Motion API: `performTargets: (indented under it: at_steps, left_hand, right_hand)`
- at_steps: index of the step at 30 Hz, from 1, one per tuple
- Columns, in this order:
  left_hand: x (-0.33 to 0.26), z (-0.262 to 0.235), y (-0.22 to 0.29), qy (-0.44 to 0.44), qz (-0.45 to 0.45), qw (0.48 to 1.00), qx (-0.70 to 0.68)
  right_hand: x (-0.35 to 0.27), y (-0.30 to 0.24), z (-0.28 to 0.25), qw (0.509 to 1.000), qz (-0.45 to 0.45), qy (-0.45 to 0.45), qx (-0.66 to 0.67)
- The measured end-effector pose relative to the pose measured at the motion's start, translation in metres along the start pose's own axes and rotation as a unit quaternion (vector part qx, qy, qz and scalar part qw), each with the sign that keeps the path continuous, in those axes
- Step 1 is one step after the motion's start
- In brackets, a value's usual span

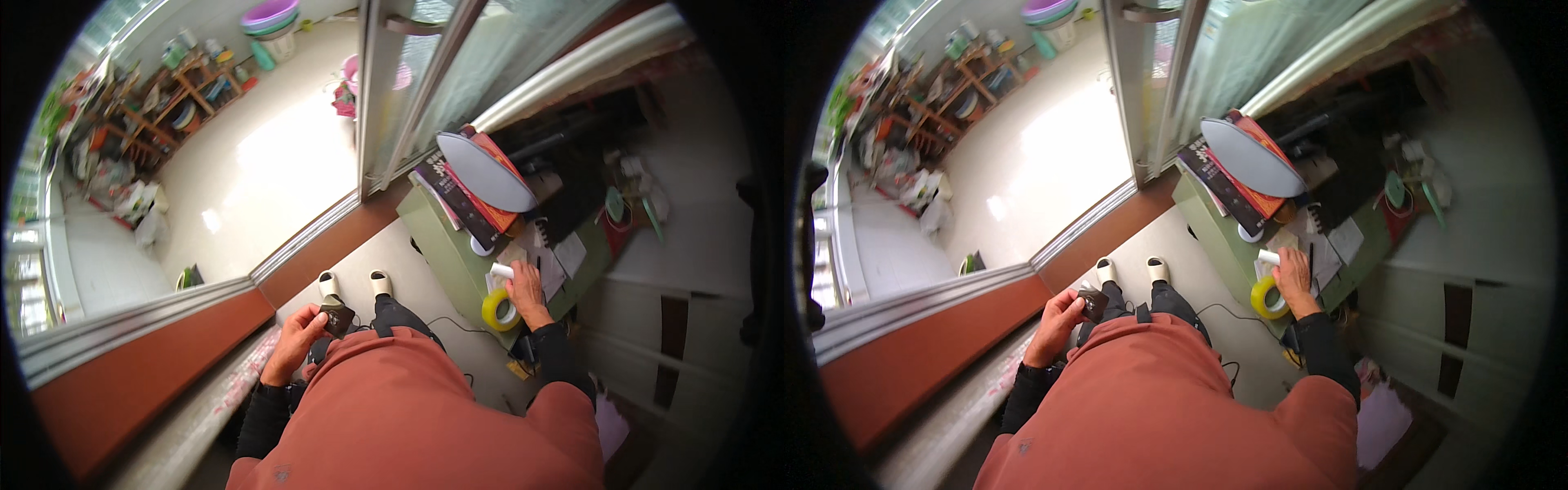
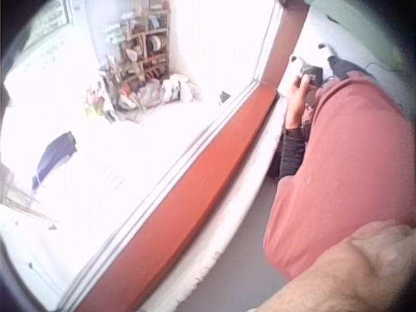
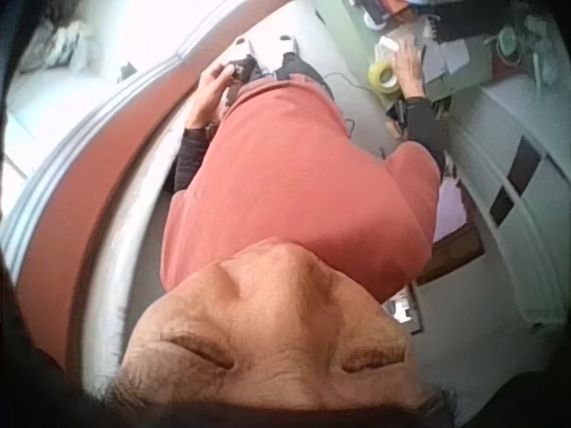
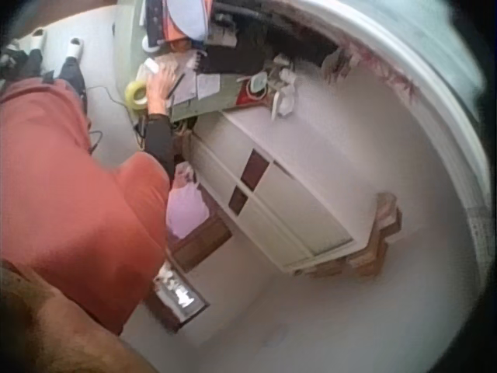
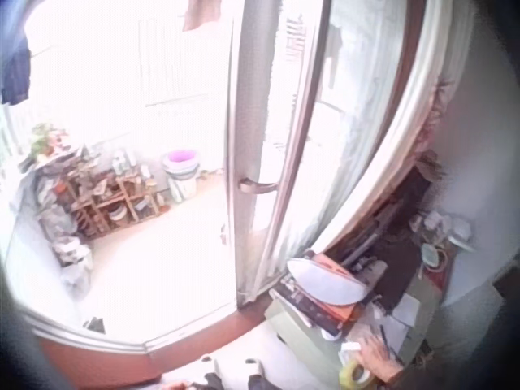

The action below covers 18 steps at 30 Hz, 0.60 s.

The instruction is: The person moves a mop and buckets, then retrieves a small dark rectangular object and a white wipe from a desk. They wipe a section of the wall, attach a metal bracket to the object, and press the object onto the wall to install it.

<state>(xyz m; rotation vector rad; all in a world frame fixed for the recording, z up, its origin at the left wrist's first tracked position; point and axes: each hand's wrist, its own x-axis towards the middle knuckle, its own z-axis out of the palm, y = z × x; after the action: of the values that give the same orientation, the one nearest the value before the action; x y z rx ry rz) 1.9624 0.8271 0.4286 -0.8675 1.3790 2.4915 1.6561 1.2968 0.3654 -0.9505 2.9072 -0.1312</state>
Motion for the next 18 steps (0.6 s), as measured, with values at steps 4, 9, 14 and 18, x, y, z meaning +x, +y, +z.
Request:
performTargets:
  at_steps: [4,9,14,18]
  left_hand:
    - [0.036,-0.014,0.037,-0.059,-0.028,0.998,-0.008]
    - [0.075,-0.013,0.076,-0.15,-0.043,0.987,-0.036]
    - [0.094,0.004,0.108,-0.204,-0.055,0.967,-0.145]
    - [0.091,0.027,0.119,-0.24,-0.006,0.94,-0.242]
  right_hand:
    - [-0.029,-0.074,-0.035,0.96,0.173,0.09,0.202]
    - [-0.008,-0.208,-0.072,0.652,0.324,0.049,0.684]
    - [0.038,-0.306,-0.1,0.594,0.247,0.012,0.765]
    - [0.064,-0.349,-0.104,0.569,0.195,-0.031,0.798]
